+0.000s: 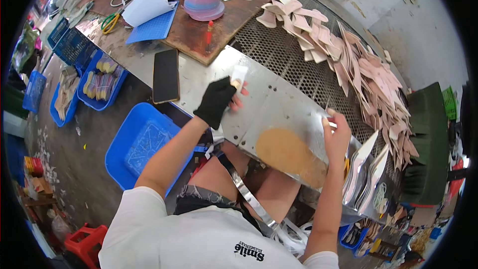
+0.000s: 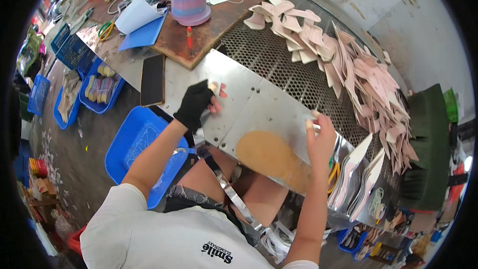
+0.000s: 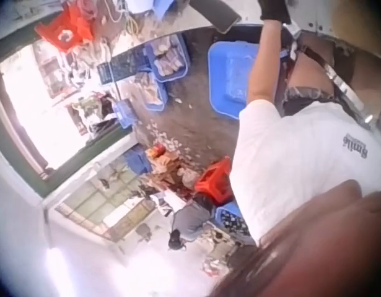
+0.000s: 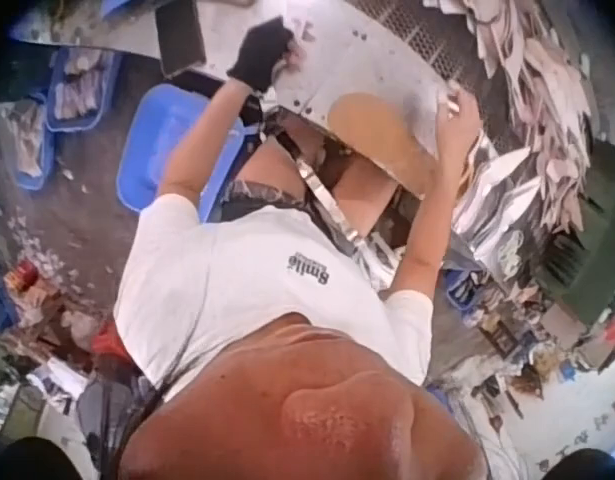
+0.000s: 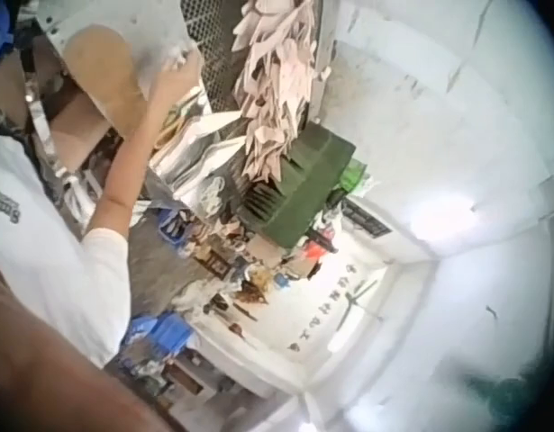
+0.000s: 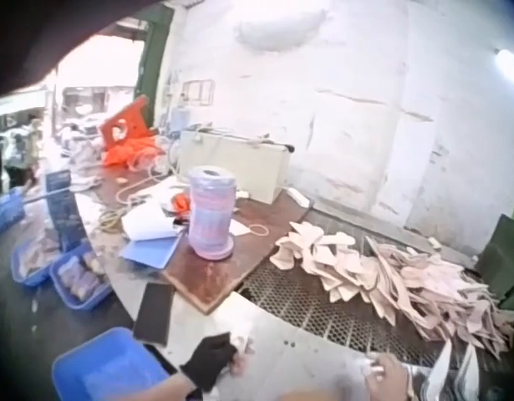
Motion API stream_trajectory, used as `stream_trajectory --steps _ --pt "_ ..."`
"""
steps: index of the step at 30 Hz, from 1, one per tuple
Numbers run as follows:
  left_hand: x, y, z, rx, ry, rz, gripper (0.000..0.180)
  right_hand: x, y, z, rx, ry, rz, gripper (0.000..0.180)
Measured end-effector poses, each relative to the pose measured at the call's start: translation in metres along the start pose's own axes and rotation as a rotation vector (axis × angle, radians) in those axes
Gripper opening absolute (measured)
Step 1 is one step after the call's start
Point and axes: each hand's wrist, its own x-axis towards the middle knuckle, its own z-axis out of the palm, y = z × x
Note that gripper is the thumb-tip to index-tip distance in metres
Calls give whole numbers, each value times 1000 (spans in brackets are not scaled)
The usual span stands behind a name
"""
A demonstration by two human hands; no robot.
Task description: Applying and trimming protective plastic film on the insoles of high-heeled shoes.
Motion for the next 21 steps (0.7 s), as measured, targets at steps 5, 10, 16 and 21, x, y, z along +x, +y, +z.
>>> stream_trajectory --steps 5,10,16,21 --pt "-7 1 3 27 59 31 32 144 -49 65 63 -21 -188 19" --pt "-11 7 1 9 59 9 26 260 -74 153 -218 214 -536 33" --pt "-10 13 1 9 20 -7 23 311 -60 194 -382 211 -442 28" --pt "-12 13 -2 1 31 34 24 257 -106 107 59 239 -330 22"
